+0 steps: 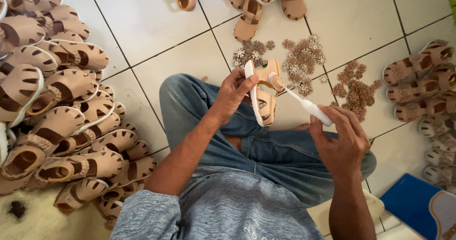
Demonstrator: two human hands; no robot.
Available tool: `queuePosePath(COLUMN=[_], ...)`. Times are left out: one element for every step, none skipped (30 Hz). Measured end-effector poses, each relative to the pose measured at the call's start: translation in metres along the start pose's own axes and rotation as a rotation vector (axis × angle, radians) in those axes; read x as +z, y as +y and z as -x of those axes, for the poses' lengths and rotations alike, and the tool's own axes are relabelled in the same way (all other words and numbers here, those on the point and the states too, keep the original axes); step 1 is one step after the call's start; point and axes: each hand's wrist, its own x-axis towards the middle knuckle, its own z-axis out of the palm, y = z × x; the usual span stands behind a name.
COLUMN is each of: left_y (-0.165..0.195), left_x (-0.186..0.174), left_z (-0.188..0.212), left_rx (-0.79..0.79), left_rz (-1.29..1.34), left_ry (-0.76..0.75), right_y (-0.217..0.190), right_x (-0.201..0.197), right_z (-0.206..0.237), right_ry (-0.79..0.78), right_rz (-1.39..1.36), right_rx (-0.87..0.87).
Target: The person sits on the workshop floor holding a child's sandal and applies glue from a squeeze bottle onto its upper, then picks up decorative flower appliqués from the floor and presses them onto the glued spots, repeating across the shoe before setting it with the finished pairs.
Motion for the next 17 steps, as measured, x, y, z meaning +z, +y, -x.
queuePosePath(left_y=[0.000,-0.001,-0.001,-0.001,-0.002,-0.002,-0.003,-0.004,-0.004,-0.004,-0.004,-0.004,-0.005,-0.005,-0.006,-0.006,-0.006], left_x=[0.000,0.001,0.001,0.001,0.001,0.001,0.001,0.001,0.001,0.001,0.001,0.001,0.001,0.001,0.001,0.002,0.002], left_z=[0.000,-0.001,-0.001,-0.001,-0.001,-0.002,-0.002,-0.002,-0.002,-0.002,-0.003,-0.003,-0.003,-0.003,-0.003,-0.004,-0.004], left_rx=[-0.002,-0.002,-0.002,-0.004,-0.006,-0.008,-0.011,-0.013,-0.012,-0.011,-0.011,-0.012,-0.012,-0.017,-0.022,-0.025,-0.027], left_rz=[-0.003,-0.002,-0.001,-0.001,0.002,0.006,0.010,0.005,-0.001,-0.007,-0.008,-0.008,-0.008,-0.010,-0.013,-0.016,-0.013], left_ry=[0.001,0.000,0.000,0.001,-0.001,-0.002,-0.004,-0.003,-0.001,0.001,0.000,-0.001,-0.002,0.002,0.005,0.007,0.009], right_y=[0.000,0.001,0.001,0.001,0.002,0.003,0.003,0.004,0.004,0.004,0.003,0.003,0.002,0.001,0.000,-0.001,0.008], right_x=[0.000,0.000,0.000,0.001,0.001,0.001,0.001,0.001,0.001,0.001,0.001,0.001,0.000,0.000,-0.001,-0.001,0.006], right_z=[0.001,0.001,0.002,0.002,0.003,0.003,0.003,0.004,0.004,0.003,0.003,0.003,0.002,0.002,0.001,-0.001,-0.016], right_ry=[-0.002,0.001,0.003,0.005,0.004,0.004,0.002,0.002,0.003,0.004,0.003,0.002,0.001,0.000,0.000,0.001,0.001], right_rz=[-0.001,0.000,-0.001,-0.002,-0.004,-0.006,-0.006,-0.005,-0.006,-0.006,-0.009,-0.011,-0.014,-0.006,0.001,0.010,0.009], right_rx=[0.009,0.008,0.007,0.006,0.005,0.002,0.000,-0.004,-0.009,-0.016,-0.011,-0.007,-0.003,-0.005,-0.006,-0.008,-0.007])
